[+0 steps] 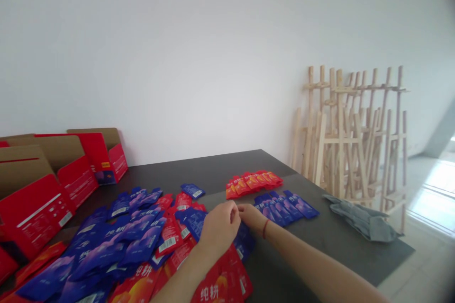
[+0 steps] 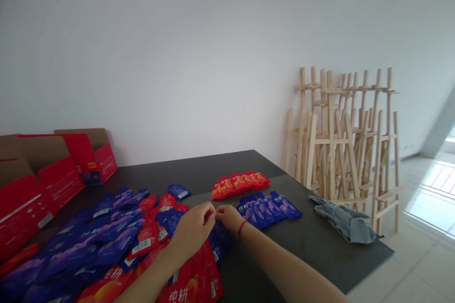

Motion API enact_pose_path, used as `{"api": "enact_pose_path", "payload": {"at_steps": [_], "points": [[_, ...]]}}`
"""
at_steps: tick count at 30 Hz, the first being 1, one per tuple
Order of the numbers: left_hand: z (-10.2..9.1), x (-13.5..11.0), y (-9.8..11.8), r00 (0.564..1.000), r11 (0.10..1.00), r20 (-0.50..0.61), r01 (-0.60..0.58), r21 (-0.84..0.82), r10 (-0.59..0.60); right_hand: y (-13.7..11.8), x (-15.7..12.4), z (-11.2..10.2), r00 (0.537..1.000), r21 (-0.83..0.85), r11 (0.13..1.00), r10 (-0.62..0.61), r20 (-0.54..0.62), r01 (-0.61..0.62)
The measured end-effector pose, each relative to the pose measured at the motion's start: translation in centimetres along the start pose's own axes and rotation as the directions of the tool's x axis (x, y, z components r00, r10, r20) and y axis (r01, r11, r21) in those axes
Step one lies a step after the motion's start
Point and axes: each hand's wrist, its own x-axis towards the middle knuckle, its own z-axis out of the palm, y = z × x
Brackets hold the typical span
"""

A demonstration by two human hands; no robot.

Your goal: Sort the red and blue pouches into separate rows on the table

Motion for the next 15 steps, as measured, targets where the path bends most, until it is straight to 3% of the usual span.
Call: {"api": "enact_pose_path", "payload": {"at_steps": [4,6,9,12,15], "points": [[0.8,0.2,-1.0,0.987,0.995,-0.160,-0.023,-0.095,0.008,-0.3,-1.6,-1.6,0.998,0.209,0.978,0.009,-0.056,0.003],[1.4,0.5,-1.5,0.985,0.982,-0.165,0.008,-0.189,-0.040,-0.3,-2.9,-2.1,0.996,0.303,0.952,-0.008,-0.093,0.036],[2.5,1.0,-1.9,0.996,0.871,0.054,0.082,-0.484,-0.064,-0.2,-5.1,-2.4,0.989,0.400,0.912,-0.033,-0.146,0.090],[3.3,0.9,-1.6,0.957,0.750,0.283,0.139,-0.646,0.067,0.1,-6.9,-2.9,0.984,0.430,0.894,-0.059,-0.169,0.128],[3.2,0.2,-0.6,0.957,0.840,0.267,0.049,-0.540,0.115,-0.3,-8.6,-4.4,0.975,0.367,0.911,-0.127,-0.184,0.188]]}}
